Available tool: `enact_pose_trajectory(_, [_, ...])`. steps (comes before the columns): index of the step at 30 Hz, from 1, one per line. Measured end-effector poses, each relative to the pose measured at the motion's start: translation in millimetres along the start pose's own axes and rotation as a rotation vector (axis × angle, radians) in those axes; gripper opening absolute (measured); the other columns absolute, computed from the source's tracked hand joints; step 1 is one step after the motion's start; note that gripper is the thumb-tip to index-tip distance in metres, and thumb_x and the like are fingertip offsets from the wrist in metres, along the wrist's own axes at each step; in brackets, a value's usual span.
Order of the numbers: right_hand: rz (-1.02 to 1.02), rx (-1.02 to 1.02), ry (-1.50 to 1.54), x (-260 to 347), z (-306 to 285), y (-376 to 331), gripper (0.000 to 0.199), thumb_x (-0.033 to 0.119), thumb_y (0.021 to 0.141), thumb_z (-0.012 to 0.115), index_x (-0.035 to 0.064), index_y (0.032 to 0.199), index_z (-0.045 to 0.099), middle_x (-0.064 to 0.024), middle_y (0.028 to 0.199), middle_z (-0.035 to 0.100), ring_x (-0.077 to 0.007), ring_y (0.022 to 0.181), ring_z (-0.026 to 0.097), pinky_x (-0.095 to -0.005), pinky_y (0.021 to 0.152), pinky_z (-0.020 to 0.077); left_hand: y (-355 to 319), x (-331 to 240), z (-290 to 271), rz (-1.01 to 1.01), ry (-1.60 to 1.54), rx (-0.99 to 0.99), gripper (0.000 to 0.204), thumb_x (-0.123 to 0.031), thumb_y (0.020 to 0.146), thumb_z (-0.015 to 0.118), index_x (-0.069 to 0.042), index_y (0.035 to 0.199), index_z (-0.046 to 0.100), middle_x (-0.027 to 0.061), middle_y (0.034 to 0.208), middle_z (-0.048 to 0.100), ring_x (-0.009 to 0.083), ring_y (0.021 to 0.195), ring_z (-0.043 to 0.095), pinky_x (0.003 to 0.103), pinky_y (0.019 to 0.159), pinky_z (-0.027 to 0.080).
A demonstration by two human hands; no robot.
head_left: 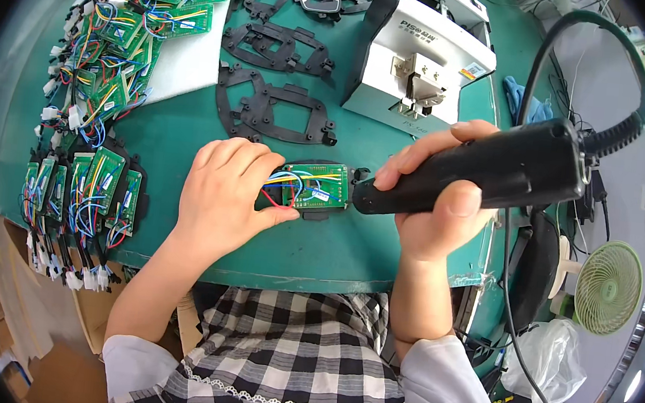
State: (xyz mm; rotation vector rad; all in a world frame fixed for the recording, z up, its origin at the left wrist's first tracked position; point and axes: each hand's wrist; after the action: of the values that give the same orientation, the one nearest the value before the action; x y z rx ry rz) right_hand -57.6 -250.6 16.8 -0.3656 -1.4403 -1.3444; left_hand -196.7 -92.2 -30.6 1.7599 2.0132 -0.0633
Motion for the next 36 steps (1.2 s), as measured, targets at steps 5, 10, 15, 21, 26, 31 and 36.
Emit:
enact_pose_trajectory(5, [-0.012,0.108,-0.119,10.0,-5.7,0.0,0.066,0.060,0.087,0.054,0.0014,0.115,0.041,-0.0141,0.070,0.055,-0.0222,0.049,0.056,-0.0347,0.047,0.0509,-0.5,-0.2,2.0,-0.003,-0.040,-0.019,0.060,-0.041,0.059,0.082,-0.008,0.106,0.063,0.0054,0.107,0.060,0.0267,0.107,0.054,0.042,0.094,0.038])
enact_pose_trajectory(10, [0.038,-0.009,0.119,27.9,-2.8,4.0,0.074,0.065,0.083,0.056,0.0024,0.119,0.040,-0.0142,0.073,0.057,-0.0228,0.051,0.058,-0.0349,0.048,0.0512,1.2,-22.4,-5.2,0.107,0.002,-0.155,0.052,-0.052,0.068,0.074,-0.011,0.099,0.066,0.0025,0.102,0.060,0.0242,0.099,0.054,0.041,0.090,0.035])
enact_pose_trajectory(15, [-0.040,0.016,0.342,32.4,-4.0,10.3,0.069,0.067,0.090,0.039,0.0066,0.122,0.047,-0.0122,0.073,0.055,-0.0227,0.049,0.055,-0.0380,0.045,0.0474,12.9,-37.9,11.6,0.131,-0.359,-0.126,0.020,-0.027,0.070,0.079,-0.012,0.081,0.071,-0.0027,0.087,0.064,0.0176,0.087,0.057,0.037,0.085,0.035])
enact_pose_trajectory(21, [0.049,-0.004,0.379,27.9,-2.4,9.1,0.069,0.066,0.090,0.040,0.0070,0.123,0.046,-0.0126,0.075,0.055,-0.0238,0.050,0.056,-0.0390,0.047,0.0478,11.5,-32.6,11.0,0.156,-0.359,-0.099,0.018,-0.026,0.072,0.077,-0.012,0.080,0.070,-0.0033,0.083,0.065,0.0184,0.085,0.058,0.036,0.084,0.035])
enact_pose_trajectory(26, [0.000,-0.002,0.364,24.8,-2.1,7.1,0.069,0.067,0.089,0.040,0.0077,0.123,0.047,-0.0124,0.075,0.056,-0.0233,0.050,0.056,-0.0386,0.048,0.0477,12.1,-33.5,11.9,0.143,-0.303,-0.136,0.015,-0.025,0.075,0.075,-0.013,0.080,0.071,-0.0036,0.083,0.065,0.0181,0.085,0.058,0.035,0.084,0.035])
enact_pose_trajectory(31, [-0.005,-0.071,0.343,30.4,-1.2,8.4,0.068,0.068,0.089,0.040,0.0090,0.121,0.050,-0.0109,0.074,0.056,-0.0219,0.049,0.055,-0.0373,0.047,0.0461,10.6,-30.2,12.2,0.140,-0.265,-0.159,0.013,-0.024,0.076,0.075,-0.014,0.082,0.072,-0.0038,0.083,0.065,0.0180,0.085,0.058,0.036,0.082,0.034])
enact_pose_trajectory(36, [-0.008,-0.081,0.370,30.0,-5.7,11.5,0.067,0.068,0.088,0.041,0.0090,0.118,0.051,-0.0102,0.073,0.056,-0.0211,0.048,0.053,-0.0365,0.047,0.0453,10.2,-29.7,11.7,0.148,-0.298,-0.193,0.013,-0.024,0.075,0.075,-0.015,0.083,0.073,-0.0040,0.082,0.064,0.0180,0.083,0.056,0.035,0.082,0.033])
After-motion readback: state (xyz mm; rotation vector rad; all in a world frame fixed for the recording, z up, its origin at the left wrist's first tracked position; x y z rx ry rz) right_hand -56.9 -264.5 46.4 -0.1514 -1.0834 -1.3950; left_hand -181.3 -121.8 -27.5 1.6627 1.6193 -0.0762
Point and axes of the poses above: each hand's wrist, its own y-axis towards the middle knuckle, its own z-axis out of the palm, x = y × z
